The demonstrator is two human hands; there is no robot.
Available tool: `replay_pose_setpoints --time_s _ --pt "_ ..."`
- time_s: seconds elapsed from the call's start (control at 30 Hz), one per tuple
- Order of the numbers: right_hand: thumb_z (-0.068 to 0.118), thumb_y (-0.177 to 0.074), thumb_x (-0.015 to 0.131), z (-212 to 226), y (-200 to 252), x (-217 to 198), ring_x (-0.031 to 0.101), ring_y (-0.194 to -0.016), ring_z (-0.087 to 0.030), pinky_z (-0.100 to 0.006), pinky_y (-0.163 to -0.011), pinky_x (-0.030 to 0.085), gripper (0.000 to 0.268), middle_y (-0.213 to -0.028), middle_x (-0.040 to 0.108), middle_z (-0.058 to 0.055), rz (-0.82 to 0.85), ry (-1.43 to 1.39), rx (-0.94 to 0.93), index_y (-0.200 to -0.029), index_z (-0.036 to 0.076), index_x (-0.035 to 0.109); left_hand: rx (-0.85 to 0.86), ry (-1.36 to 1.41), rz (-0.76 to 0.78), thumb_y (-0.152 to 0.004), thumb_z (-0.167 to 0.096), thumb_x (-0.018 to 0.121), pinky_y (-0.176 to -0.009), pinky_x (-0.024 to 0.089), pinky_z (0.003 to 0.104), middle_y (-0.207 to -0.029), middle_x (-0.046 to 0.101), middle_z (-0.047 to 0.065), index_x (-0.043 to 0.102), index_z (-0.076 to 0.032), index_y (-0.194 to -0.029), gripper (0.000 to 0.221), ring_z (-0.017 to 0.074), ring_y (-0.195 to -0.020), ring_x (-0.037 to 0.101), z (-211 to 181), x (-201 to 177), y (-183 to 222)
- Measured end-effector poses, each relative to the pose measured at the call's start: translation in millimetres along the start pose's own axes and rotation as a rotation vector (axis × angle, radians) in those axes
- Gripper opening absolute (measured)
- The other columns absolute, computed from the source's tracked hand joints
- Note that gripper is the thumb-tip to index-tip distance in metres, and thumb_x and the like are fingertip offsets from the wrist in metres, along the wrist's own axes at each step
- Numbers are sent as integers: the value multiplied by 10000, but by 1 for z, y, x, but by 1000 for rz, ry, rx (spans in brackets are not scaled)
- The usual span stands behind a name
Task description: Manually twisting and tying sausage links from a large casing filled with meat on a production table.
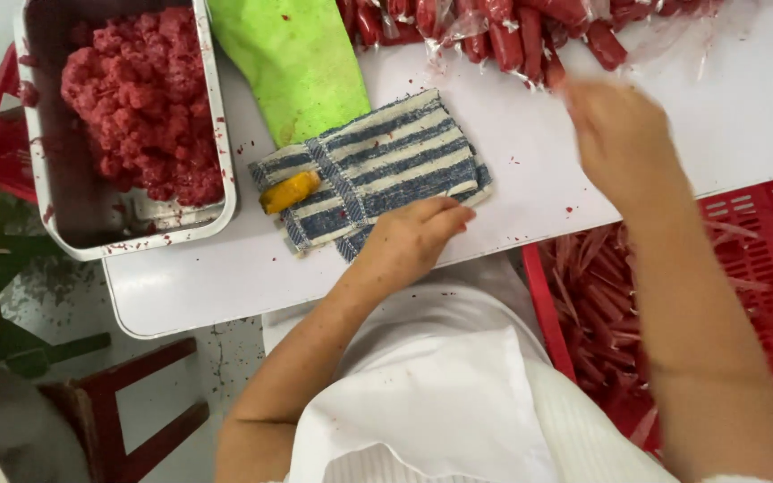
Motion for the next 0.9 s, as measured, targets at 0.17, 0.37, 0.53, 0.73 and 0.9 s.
replay_pose_setpoints --time_s 0.17,0.37,0.53,0.73,0.9 --pt "-105 -799 658 1 -128 16 528 -1123 -370 -500 -934 413 441 -1247 629 -135 -392 329 -101 -1222 19 662 -9 -2 16 -995 -27 581 -615 544 362 -1028 701 64 656 -95 -1090 139 265 -804 699 0 -19 23" --pt "-95 -905 587 18 -48 19 591 -1028 -238 -317 -732 578 534 -1258 583 -131 -47 -673 418 -1388 133 575 -150 221 -67 -1019 -78 586 -796 584 369 -1082 728 101 654 -66 -1150 148 272 -972 704 17 -38 30" --pt "-50 -900 702 82 -15 69 661 -985 -148 -266 -947 604 454 -1060 657 -18 -48 -1610 96 -1314 74 563 -473 525 -208 -971 -353 664 -1035 487 317 -1354 596 85 446 -98 -1441 578 194 -1191 609 46 -31 16" --pt "130 -1002 638 124 -13 59 636 -950 -160 -404 -1066 569 404 -996 622 -18 -1 -1895 -4 -1387 75 529 -565 593 -97 -958 -351 659 -713 552 298 -917 630 10 498 -202 -1349 448 165 -757 629 46 -45 34" --pt "431 -1104 473 147 -26 40 81 -505 -33 -175 -508 143 206 -609 153 98 -6 -1908 -27 -1184 275 582 -511 541 174 -945 -390 641 -721 461 270 -914 661 -17 587 -145 -1287 425 138 -799 613 31 -50 47"
Point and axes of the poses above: each hand's wrist, its own y-axis away from the middle knuckle, its own x-axis out of the palm, z = x × y, the point moved 9 cm from there along -y, towards the middle knuckle
